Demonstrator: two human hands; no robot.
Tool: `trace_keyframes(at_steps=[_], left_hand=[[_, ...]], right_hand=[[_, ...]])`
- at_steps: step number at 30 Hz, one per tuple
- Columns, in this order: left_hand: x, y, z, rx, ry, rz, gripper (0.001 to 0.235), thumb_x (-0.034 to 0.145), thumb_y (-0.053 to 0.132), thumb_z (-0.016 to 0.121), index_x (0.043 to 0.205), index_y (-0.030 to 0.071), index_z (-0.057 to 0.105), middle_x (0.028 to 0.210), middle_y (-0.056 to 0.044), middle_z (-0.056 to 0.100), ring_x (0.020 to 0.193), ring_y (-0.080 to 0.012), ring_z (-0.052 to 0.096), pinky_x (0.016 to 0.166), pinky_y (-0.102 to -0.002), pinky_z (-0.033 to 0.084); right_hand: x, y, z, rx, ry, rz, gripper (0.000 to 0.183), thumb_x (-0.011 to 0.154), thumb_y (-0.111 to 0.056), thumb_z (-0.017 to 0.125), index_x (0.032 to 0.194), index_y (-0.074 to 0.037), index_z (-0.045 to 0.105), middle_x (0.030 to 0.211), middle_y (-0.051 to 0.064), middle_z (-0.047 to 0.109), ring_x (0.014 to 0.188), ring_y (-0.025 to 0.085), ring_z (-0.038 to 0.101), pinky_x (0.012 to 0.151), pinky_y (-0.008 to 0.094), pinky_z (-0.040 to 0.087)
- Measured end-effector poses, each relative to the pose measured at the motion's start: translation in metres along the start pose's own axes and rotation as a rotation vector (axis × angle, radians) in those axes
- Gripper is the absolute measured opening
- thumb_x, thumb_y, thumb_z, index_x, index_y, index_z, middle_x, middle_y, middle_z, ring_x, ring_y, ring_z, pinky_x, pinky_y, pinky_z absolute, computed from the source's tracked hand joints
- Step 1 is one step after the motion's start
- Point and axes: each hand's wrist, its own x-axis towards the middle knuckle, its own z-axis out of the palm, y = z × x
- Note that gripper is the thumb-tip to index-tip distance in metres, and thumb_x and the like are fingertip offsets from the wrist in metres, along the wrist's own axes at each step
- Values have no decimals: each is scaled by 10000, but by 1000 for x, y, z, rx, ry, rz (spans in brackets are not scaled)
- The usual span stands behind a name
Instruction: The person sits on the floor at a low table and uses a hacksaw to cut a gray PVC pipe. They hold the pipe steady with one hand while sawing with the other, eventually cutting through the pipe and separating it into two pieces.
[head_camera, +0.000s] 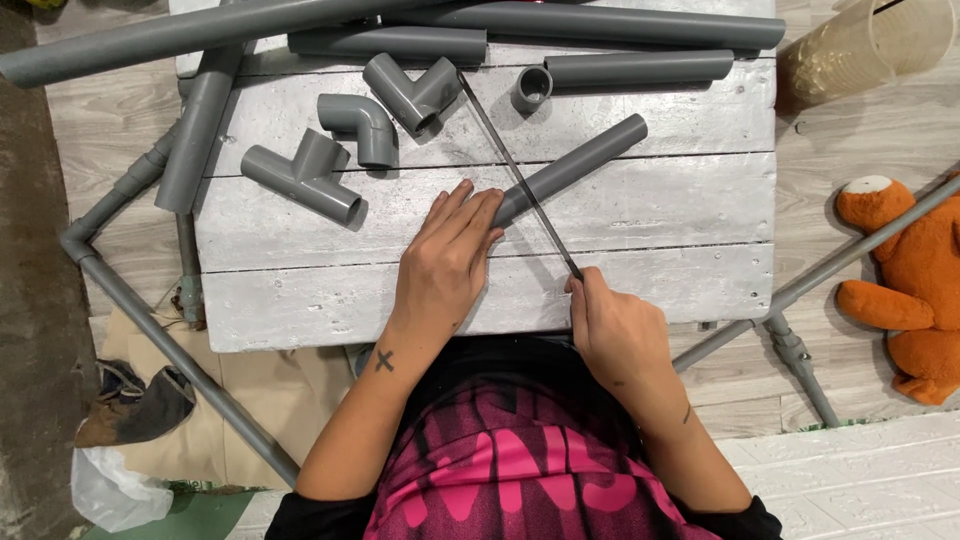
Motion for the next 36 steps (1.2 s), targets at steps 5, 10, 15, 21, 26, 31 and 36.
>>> trace_keyframes(at_steps=[5, 10, 15, 21, 26, 31, 36], left_hand=[[0, 0, 0, -6, -8, -12, 331, 986, 178, 669, 1289, 45, 689, 1199, -175, 730, 1236, -398, 623, 1092, -522, 454], [1, 2, -2, -8, -6, -16, 332, 983, 176, 669, 1284, 37, 690, 1186, -186, 733, 1229, -406, 626, 1088, -529, 455], [2, 6, -7, -23, -3, -10, 329, 992, 163, 660, 1288, 20, 683, 1176, -215, 726, 1195, -438, 636, 1057, -561, 474], [5, 14, -12, -5, 42, 19, 355, 858, 27, 703, 1210, -15, 679, 1210, -101, 730, 1228, -314, 648, 1083, -431, 481], [4, 16, -11, 21, 39, 17, 359, 842, 51, 707, 1197, 6, 685, 1184, -86, 743, 1232, -295, 642, 1083, -417, 470], [5, 14, -8, 12, 36, -17, 370, 811, 47, 726, 1178, 9, 705, 1176, -95, 754, 1221, -279, 651, 1098, -403, 459], [4, 14, -7, 31, 22, -28, 365, 818, 58, 711, 1181, 21, 696, 1148, -81, 761, 1216, -289, 656, 1079, -421, 473]], right_hand=[[0, -2, -2, -11, -28, 15, 199, 1093, -327, 359, 1045, -238, 531, 522, 42, 645, 537, 276, 708, 555, 395, 548], [-7, 2, -1, -6, -56, 38, 193, 1092, -316, 372, 1042, -233, 539, 540, 42, 667, 560, 267, 724, 568, 392, 562], [-4, 1, -3, 23, -89, 49, 213, 1078, -359, 345, 1068, -239, 520, 612, 84, 696, 670, 345, 748, 637, 481, 576], [5, -1, 19, 87, 166, 10, 176, 969, -309, 530, 1071, -168, 557, 654, 148, 706, 589, 420, 670, 534, 533, 491], [9, 6, 28, 115, 171, 9, 180, 977, -339, 518, 1027, -167, 530, 648, 138, 697, 591, 418, 664, 558, 533, 499], [17, 9, 32, 118, 129, 1, 206, 998, -350, 481, 1049, -153, 507, 696, 97, 723, 651, 384, 684, 603, 495, 519], [18, 7, 30, 115, 113, -28, 210, 1028, -343, 466, 1051, -138, 505, 672, 89, 713, 595, 356, 677, 563, 475, 504]])
